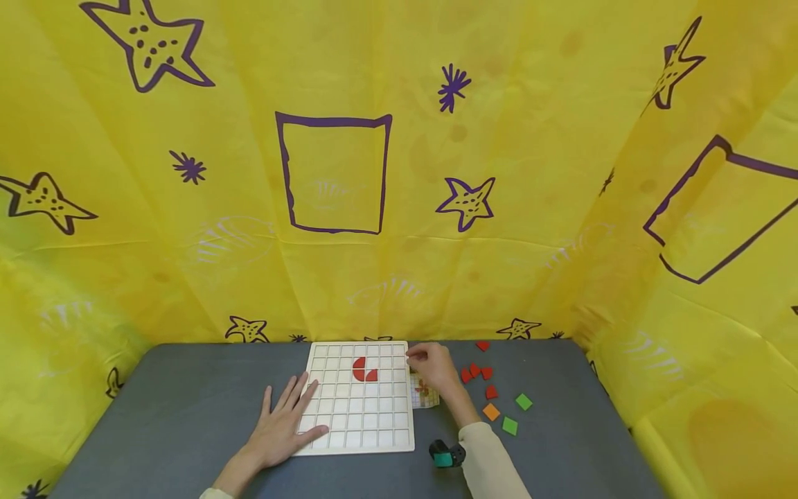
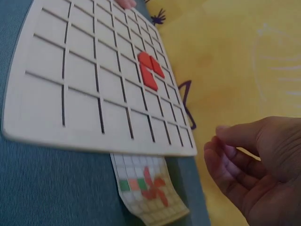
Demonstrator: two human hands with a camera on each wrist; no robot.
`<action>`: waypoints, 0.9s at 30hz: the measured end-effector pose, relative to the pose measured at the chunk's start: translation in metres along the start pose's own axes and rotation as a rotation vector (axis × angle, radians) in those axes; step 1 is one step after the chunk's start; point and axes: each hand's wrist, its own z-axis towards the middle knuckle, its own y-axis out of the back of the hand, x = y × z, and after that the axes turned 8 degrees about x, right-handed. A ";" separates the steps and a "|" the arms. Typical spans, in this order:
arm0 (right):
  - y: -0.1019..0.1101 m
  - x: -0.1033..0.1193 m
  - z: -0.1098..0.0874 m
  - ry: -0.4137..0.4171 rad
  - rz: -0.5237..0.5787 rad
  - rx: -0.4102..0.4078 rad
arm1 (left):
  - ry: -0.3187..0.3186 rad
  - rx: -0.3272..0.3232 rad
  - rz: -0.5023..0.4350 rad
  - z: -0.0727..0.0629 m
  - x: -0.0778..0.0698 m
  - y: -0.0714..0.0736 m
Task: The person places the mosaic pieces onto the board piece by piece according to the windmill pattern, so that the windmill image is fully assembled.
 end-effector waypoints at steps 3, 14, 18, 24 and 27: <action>0.007 -0.006 -0.003 -0.005 0.001 -0.014 | 0.001 0.002 -0.002 0.000 -0.001 0.001; 0.037 -0.034 -0.016 -0.090 -0.035 -0.115 | -0.013 -0.015 0.001 -0.001 0.000 -0.001; 0.049 -0.047 -0.022 -0.155 -0.083 -0.140 | -0.016 -0.016 0.002 -0.001 0.002 -0.002; 0.062 -0.055 -0.033 -0.179 -0.083 -0.142 | -0.010 -0.018 0.008 -0.002 0.001 -0.001; 0.065 -0.057 -0.039 -0.177 -0.133 -0.155 | -0.015 -0.020 0.005 -0.001 0.001 -0.002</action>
